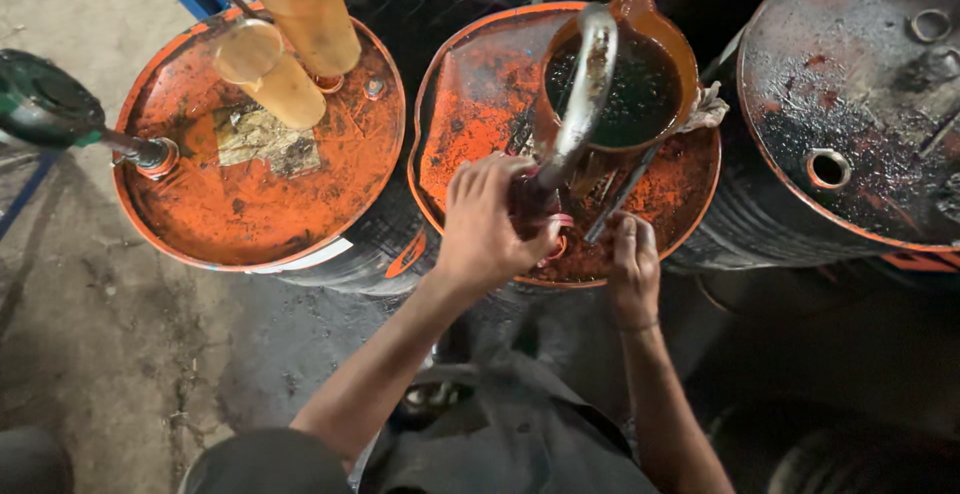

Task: The person uses a manual pump to transfer a dark liquid from a barrel into a yellow pitcher. They then pour the liquid from the pitcher into a metal container on the floor. The person repeats the pumping and pouring process multiple times.

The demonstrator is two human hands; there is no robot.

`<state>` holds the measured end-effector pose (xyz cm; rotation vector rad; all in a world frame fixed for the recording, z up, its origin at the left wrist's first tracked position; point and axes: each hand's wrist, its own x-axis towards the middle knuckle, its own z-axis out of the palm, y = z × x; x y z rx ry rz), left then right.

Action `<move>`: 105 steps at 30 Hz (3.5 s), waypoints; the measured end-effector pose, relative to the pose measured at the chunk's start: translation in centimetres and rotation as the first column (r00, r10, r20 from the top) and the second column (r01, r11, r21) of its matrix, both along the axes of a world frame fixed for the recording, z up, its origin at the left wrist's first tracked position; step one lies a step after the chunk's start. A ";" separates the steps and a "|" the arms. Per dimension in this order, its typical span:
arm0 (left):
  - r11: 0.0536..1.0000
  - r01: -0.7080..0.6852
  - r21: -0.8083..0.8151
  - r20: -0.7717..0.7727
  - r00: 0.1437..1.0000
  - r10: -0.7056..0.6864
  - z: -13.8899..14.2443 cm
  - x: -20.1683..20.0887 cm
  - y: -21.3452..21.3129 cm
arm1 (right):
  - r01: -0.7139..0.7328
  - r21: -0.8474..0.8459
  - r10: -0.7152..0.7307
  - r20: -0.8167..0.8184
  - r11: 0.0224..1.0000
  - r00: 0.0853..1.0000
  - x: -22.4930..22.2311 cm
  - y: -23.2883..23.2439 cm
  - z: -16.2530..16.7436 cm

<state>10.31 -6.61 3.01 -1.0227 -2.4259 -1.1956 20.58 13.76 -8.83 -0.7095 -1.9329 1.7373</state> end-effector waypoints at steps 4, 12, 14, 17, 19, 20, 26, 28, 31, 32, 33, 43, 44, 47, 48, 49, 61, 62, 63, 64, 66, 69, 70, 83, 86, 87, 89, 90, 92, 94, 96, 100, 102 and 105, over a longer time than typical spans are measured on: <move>0.998 0.006 0.056 -0.034 0.999 -0.004 1.8 1.1 -2.8 | -0.012 0.110 0.015 -0.028 0.994 0.999 -2.8 -0.5 -1.2; 0.920 0.025 0.390 -0.115 0.993 0.021 4.1 0.2 -8.5 | -0.029 -0.390 -0.058 -0.209 0.920 0.976 -7.7 -2.4 -0.3; 0.904 0.014 0.428 -0.073 0.997 0.019 3.9 -0.4 -9.2 | -0.074 -0.479 -0.043 -0.229 0.875 0.972 -8.1 -1.9 0.0; 0.859 0.054 0.508 -0.060 0.998 -0.028 3.2 -0.4 -9.5 | -0.133 -0.494 0.007 -0.248 0.859 0.969 -8.5 -0.9 -0.5; 0.801 0.131 0.584 -0.072 0.991 -0.110 2.6 0.2 -9.1 | -0.083 -0.412 -0.002 -0.202 0.907 0.979 -8.9 -0.4 -1.4; 0.754 0.188 0.629 -0.090 0.981 -0.169 2.4 0.6 -8.6 | -0.051 -0.362 -0.041 -0.244 0.931 0.969 -9.2 -0.1 -1.9; 0.729 0.454 0.513 -0.105 0.875 -0.472 3.2 3.9 -6.1 | 0.162 -0.280 -0.251 -0.321 0.946 0.913 -10.7 1.1 -3.3; 0.728 0.538 0.424 0.035 0.793 -0.608 3.3 4.4 -5.3 | 0.179 -0.163 -0.224 -0.323 0.970 0.920 -10.5 1.8 -3.0; 0.643 0.675 0.361 0.234 0.602 -0.764 2.6 4.6 -3.6 | 0.140 -0.168 -0.190 -0.331 0.976 0.924 -10.1 3.0 -2.5; 0.653 0.669 0.356 0.306 0.577 -0.757 2.4 5.1 -2.9 | 0.114 -0.147 -0.159 -0.344 0.983 0.925 -10.0 3.5 -2.4; 0.662 0.662 0.351 0.375 0.549 -0.747 2.1 5.7 -2.0 | 0.087 -0.125 -0.127 -0.358 0.988 0.925 -9.9 4.0 -2.4; 0.887 -0.454 0.080 -0.237 0.856 0.460 -1.9 7.6 6.3 | -0.085 -0.168 0.016 -0.373 0.982 0.928 -10.6 7.5 -3.2; 0.855 -0.509 0.101 -0.200 0.831 0.518 -2.3 6.6 6.5 | -0.084 -0.147 0.027 -0.352 0.986 0.936 -10.7 7.5 -3.2; 0.870 -0.493 0.001 -0.172 0.857 0.486 -3.2 4.3 6.4 | -0.067 -0.089 0.038 -0.299 0.994 0.953 -10.8 7.7 -3.0; 0.878 -0.478 -0.014 -0.156 0.869 0.470 -3.4 3.8 6.3 | -0.052 -0.081 0.027 -0.287 0.995 0.958 -10.8 7.7 -3.0; 0.887 -0.461 -0.027 -0.136 0.881 0.454 -3.6 3.4 6.0 | -0.036 -0.070 0.016 -0.272 0.997 0.962 -10.8 7.8 -3.1; 0.993 -0.117 -0.023 0.035 0.992 0.117 -4.0 0.0 1.4 | 0.038 -0.112 -0.075 -0.346 0.993 0.935 -10.9 8.8 -4.8; 0.994 -0.104 -0.018 0.054 0.993 0.105 -3.9 0.1 1.3 | 0.030 -0.129 -0.075 -0.355 0.991 0.932 -10.9 8.8 -4.8; 0.994 -0.109 -0.024 0.052 0.993 0.110 -3.8 0.3 1.2 | 0.022 -0.146 -0.074 -0.363 0.989 0.929 -10.9 8.7 -4.7; 0.993 -0.112 -0.029 0.050 0.992 0.114 -3.7 0.4 1.2 | 0.015 -0.162 -0.075 -0.371 0.987 0.926 -11.0 8.7 -4.6; 0.992 -0.120 -0.031 0.045 0.992 0.121 -3.6 0.8 1.1 | 0.021 -0.154 -0.078 -0.370 0.988 0.926 -11.0 8.7 -4.5; 0.989 -0.143 -0.041 0.037 0.989 0.145 -3.6 1.3 1.0 | 0.022 -0.112 -0.061 -0.356 0.993 0.932 -10.9 8.7 -4.3; 0.986 -0.155 -0.054 0.037 0.987 0.157 -3.6 1.4 0.9 | 0.019 -0.093 -0.050 -0.350 0.995 0.935 -10.8 8.7 -4.3; 0.997 -0.067 -0.044 0.098 0.993 0.071 -2.9 0.9 0.5 | -0.055 -0.082 0.024 -0.340 0.995 0.940 -10.0 8.7 -3.7; 0.981 -0.130 -0.140 0.072 0.987 0.141 -1.5 1.1 1.0 | -0.062 -0.066 0.035 -0.351 0.996 0.936 -10.0 8.9 -3.8; 0.984 -0.122 -0.130 0.077 0.988 0.133 -0.8 1.2 1.2 | -0.061 -0.091 0.025 -0.351 0.994 0.936 -10.1 9.0 -3.8; 0.989 -0.104 -0.109 0.086 0.990 0.113 0.8 1.6 1.7 | -0.054 -0.096 0.018 -0.349 0.994 0.937 -10.2 9.1 -3.9; 0.993 -0.113 -0.041 0.037 0.993 0.115 1.6 1.7 2.2 | -0.054 -0.077 0.025 -0.341 0.996 0.940 -10.2 9.1 -4.0; 0.988 -0.129 0.089 -0.055 0.989 0.134 3.0 1.2 4.0 | -0.061 -0.082 0.030 -0.340 0.995 0.940 -10.3 9.2 -4.0; 0.926 -0.101 0.365 0.374 0.926 -0.047 4.1 0.6 6.2 | -0.065 -0.122 0.016 -0.366 0.990 0.930 -10.4 9.1 -4.0; 0.823 -0.165 0.543 0.534 0.825 -0.187 4.8 0.2 7.8 | -0.046 -0.088 0.013 -0.347 0.995 0.938 -10.4 9.1 -4.0; 0.803 -0.356 0.478 0.591 0.807 0.006 4.8 0.6 7.7 | -0.035 -0.099 -0.003 -0.360 0.994 0.933 -10.7 9.2 -3.8; 0.820 -0.376 0.431 0.579 0.813 0.068 3.9 1.4 6.6 | -0.064 -0.156 -0.002 -0.390 0.986 0.921 -10.7 9.2 -3.7; 0.822 -0.301 0.483 0.482 0.875 0.038 1.6 3.5 5.1 | -0.083 -0.200 -0.003 -0.396 0.976 0.918 -10.7 9.3 -3.6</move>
